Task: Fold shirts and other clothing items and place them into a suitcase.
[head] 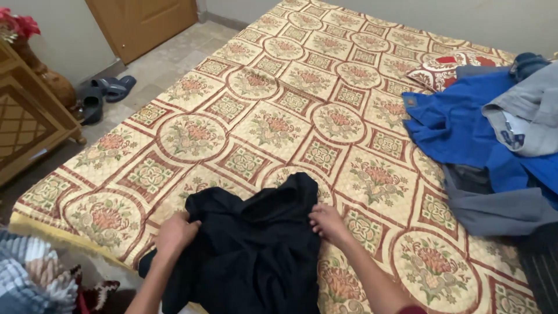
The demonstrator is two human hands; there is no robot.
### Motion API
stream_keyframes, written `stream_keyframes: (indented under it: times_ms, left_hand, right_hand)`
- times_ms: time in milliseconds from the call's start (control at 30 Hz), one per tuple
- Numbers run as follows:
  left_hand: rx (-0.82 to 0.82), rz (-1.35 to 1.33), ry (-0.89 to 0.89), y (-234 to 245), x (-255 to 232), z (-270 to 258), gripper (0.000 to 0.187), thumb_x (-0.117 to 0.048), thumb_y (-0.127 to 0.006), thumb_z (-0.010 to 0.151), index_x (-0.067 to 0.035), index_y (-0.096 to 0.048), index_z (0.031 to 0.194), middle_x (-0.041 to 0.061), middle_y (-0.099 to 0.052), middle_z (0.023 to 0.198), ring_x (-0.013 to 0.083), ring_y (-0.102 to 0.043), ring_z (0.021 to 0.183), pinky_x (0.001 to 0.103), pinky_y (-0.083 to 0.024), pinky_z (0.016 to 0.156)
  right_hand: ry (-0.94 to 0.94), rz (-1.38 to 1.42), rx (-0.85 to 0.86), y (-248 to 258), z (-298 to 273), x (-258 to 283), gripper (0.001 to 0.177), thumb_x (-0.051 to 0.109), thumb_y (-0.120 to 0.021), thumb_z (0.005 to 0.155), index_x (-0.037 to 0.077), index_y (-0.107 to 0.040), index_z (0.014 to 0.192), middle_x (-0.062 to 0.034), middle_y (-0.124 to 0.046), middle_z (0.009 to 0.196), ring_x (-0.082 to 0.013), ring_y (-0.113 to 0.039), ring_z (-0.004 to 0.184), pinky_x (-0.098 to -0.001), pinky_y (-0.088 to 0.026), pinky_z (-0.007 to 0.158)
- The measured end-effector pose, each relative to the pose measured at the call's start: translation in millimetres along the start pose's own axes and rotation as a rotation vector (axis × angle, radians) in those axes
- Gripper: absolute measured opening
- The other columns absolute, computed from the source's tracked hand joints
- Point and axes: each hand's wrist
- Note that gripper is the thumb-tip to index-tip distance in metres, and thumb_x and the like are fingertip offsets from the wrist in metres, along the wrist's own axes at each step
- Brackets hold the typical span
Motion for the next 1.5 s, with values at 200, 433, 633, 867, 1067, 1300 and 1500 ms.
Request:
stream_keyframes:
  times_ms: [200, 433, 633, 867, 1067, 1300, 1500]
  left_hand:
    - [0.224, -0.165, 0.079, 120.3, -90.8, 0.0, 0.037, -0.042, -0.062, 0.093, -0.017, -0.068, 0.12, 0.02, -0.081, 0.091, 0.0403, -0.079, 0.09, 0.052, -0.061, 0.083]
    - [-0.082, 0.007, -0.118, 96.6, -105.8, 45.9, 0.031, -0.037, -0.063, 0.087, -0.018, -0.084, 0.1, 0.01, -0.075, 0.086, 0.0297, -0.068, 0.08, 0.045, -0.055, 0.077]
    - [0.171, -0.524, 0.064, 87.6, -78.4, 91.7, 0.031, -0.032, -0.055, 0.099, -0.01, -0.072, 0.115, 0.017, -0.076, 0.078, 0.0284, -0.07, 0.065, 0.042, -0.057, 0.06]
    - [0.268, -0.673, 0.016, 109.7, -115.0, 119.4, 0.03, -0.028, -0.055, 0.099, -0.004, -0.066, 0.115, 0.016, -0.076, 0.08, 0.0247, -0.071, 0.06, 0.037, -0.057, 0.055]
    - [0.226, -0.524, -0.083, 90.2, -107.0, 94.2, 0.033, -0.036, -0.065, 0.096, -0.003, -0.071, 0.099, 0.012, -0.073, 0.072, 0.0194, -0.066, 0.056, 0.032, -0.053, 0.051]
    - [0.207, -0.957, 0.013, 75.1, -87.8, 149.8, 0.031, -0.029, -0.066, 0.097, 0.002, -0.065, 0.101, 0.013, -0.071, 0.072, 0.0218, -0.066, 0.057, 0.034, -0.052, 0.05]
    - [-0.158, -0.97, -0.395, 124.6, -191.4, 117.3, 0.043, -0.028, -0.07, 0.091, -0.007, -0.061, 0.127, 0.016, -0.073, 0.102, 0.0235, -0.069, 0.091, 0.036, -0.054, 0.077]
  right_hand:
    - [0.01, 0.46, -0.011, 113.0, 9.9, 4.0, 0.018, 0.018, -0.066, 0.093, 0.001, -0.062, 0.097, -0.008, -0.066, 0.075, -0.0144, -0.057, 0.062, -0.0268, -0.047, 0.057]
    - [-0.139, -0.068, -0.131, 25.3, -37.4, 43.9, 0.036, 0.036, -0.063, 0.098, 0.001, -0.062, 0.107, -0.0144, -0.07, 0.088, -0.0168, -0.063, 0.064, -0.0274, -0.05, 0.054]
    - [0.088, -0.228, -0.01, 7.3, 48.8, -24.8, 0.027, 0.025, -0.071, 0.094, 0.0, -0.072, 0.103, -0.0079, -0.069, 0.08, -0.0117, -0.06, 0.059, -0.0272, -0.042, 0.044]
    - [0.075, 0.102, -0.175, 79.7, 37.6, 31.2, 0.027, 0.031, -0.058, 0.096, 0.005, -0.06, 0.101, -0.0097, -0.071, 0.08, -0.0183, -0.067, 0.059, -0.0316, -0.051, 0.046]
    - [-0.057, -0.389, -0.083, -2.7, 9.8, 4.2, 0.032, 0.034, -0.07, 0.092, 0.008, -0.055, 0.103, -0.0097, -0.065, 0.077, -0.0173, -0.063, 0.057, -0.0301, -0.049, 0.046]
    - [0.106, 0.267, 0.109, 114.7, 28.4, 96.6, 0.015, 0.015, -0.062, 0.095, 0.001, -0.068, 0.095, -0.0164, -0.07, 0.076, -0.0211, -0.067, 0.062, -0.034, -0.054, 0.057]
    - [0.756, 0.569, -0.191, 154.5, 19.2, 224.2, 0.011, 0.006, -0.061, 0.093, 0.012, -0.058, 0.101, -0.0041, -0.067, 0.09, -0.018, -0.073, 0.085, -0.0369, -0.062, 0.075]
Point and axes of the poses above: each hand's wrist, its own z-axis towards the middle knuckle, its own y-axis out of the back of the hand, x = y × z
